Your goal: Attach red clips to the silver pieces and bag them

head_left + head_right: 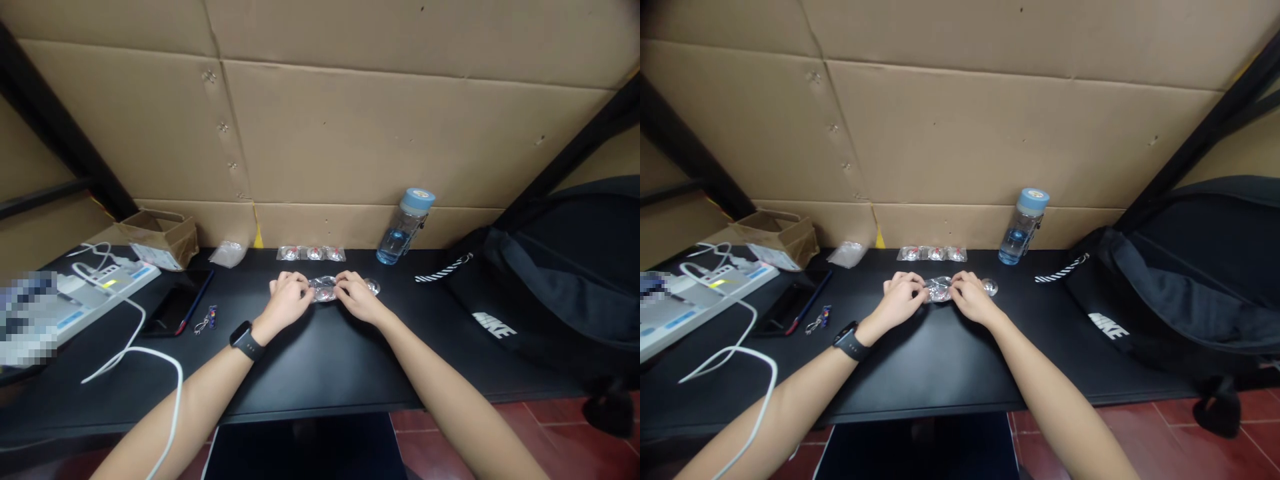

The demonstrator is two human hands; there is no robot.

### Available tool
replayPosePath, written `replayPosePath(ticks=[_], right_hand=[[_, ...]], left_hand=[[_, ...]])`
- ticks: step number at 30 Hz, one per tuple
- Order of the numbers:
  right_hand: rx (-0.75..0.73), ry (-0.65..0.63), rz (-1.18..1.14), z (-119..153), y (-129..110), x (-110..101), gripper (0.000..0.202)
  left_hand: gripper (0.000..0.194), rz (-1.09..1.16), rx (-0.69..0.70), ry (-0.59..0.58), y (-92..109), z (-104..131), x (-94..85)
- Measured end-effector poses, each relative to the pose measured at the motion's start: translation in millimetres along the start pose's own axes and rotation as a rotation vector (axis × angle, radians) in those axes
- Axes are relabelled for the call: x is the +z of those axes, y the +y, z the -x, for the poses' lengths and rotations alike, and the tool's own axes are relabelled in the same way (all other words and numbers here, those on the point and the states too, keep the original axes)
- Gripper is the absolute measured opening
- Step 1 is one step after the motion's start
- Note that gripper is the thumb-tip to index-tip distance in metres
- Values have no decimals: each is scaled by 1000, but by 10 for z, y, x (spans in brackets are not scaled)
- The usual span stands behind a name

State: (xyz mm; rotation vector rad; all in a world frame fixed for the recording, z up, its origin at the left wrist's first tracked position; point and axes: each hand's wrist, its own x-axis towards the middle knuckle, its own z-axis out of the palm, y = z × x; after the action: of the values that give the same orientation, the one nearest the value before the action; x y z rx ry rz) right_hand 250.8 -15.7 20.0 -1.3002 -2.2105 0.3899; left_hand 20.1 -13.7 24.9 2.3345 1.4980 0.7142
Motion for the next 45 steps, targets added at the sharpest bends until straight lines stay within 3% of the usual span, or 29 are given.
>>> replayPosePath(ticks=[4,7,9,12,14,16,18,23,28,32,37,40,45], right_hand=[[122,27,121,3,-1,56,24],[134,68,173,10,-31,27,8],[42,52,160,18,-58,-22,19],[-137,-96,133,41,-87,-96,43],[-177,-179,133,62,-98,-127,57],[-171,-207,139,79,-108,-141,58],[-149,-202,138,85,-121,-142,47],[-84,-135,96,58,-157,-137,24],[36,-90,45,36,-114,-133,25],[105,-54,75,44,-80,-91,23],[-30,29,309,71,-174,-41,33],[-126,-37,289,77,-216,-3,27],[-107,-73,310,32,-136,48,25]], left_hand=[[41,-70,38,0,7,-14,41],[27,-129,73,48,27,-6,27],[17,-153,119,82,34,5,14],[24,-181,235,46,22,24,1],[30,-193,295,-23,9,37,-11],[37,-190,322,-86,6,52,-30],[38,-179,328,-116,17,66,-53],[21,-150,282,-77,66,71,-82],[21,-97,177,-1,51,36,-39],[17,-16,53,-26,19,15,5],[34,-48,-12,-10,7,33,-11],[33,-80,-7,-8,18,58,-40],[21,-114,14,51,4,72,-89]])
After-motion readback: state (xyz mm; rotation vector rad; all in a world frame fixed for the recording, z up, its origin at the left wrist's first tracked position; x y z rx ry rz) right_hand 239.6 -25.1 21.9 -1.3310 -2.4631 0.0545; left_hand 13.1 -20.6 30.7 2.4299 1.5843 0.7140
